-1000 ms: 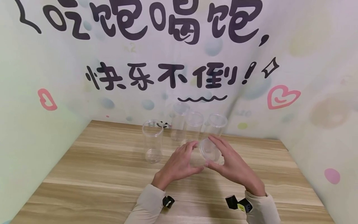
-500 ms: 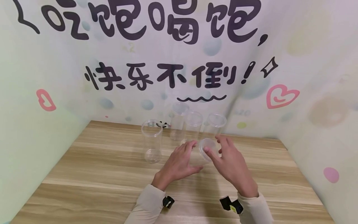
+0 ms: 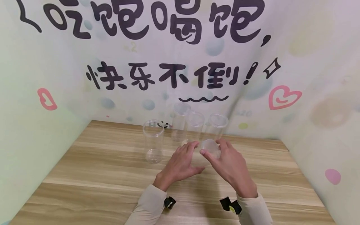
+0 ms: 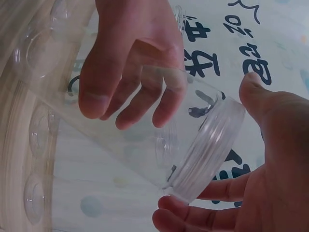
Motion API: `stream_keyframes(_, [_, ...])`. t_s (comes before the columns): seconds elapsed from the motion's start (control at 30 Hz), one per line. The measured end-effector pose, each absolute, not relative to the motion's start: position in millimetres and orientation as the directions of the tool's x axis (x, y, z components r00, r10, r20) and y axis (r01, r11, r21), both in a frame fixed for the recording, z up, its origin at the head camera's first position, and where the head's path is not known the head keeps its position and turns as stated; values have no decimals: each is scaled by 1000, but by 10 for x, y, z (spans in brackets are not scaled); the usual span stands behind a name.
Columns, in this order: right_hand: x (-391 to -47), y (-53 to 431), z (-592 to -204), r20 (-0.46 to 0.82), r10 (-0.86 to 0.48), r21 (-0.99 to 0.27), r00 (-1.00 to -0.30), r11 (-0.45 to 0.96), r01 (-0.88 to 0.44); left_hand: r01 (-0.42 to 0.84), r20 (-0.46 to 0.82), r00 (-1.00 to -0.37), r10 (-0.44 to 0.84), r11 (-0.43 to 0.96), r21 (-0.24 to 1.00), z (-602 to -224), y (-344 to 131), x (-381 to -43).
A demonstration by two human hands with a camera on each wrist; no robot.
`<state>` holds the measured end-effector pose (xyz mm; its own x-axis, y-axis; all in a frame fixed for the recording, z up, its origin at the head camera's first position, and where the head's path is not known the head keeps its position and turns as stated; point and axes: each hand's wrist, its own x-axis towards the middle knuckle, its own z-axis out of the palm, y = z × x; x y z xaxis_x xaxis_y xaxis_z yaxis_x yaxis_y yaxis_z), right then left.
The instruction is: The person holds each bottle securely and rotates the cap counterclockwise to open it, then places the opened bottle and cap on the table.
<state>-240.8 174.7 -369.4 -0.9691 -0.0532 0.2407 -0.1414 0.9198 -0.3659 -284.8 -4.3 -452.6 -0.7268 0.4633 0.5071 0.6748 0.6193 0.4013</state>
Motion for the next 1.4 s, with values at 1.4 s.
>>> stream_keyframes(1.4, [-2436,1871,-3656,187,-152,-490,-971,842,-226,684,486,-721,495,619,385,-4524,-58,-2848])
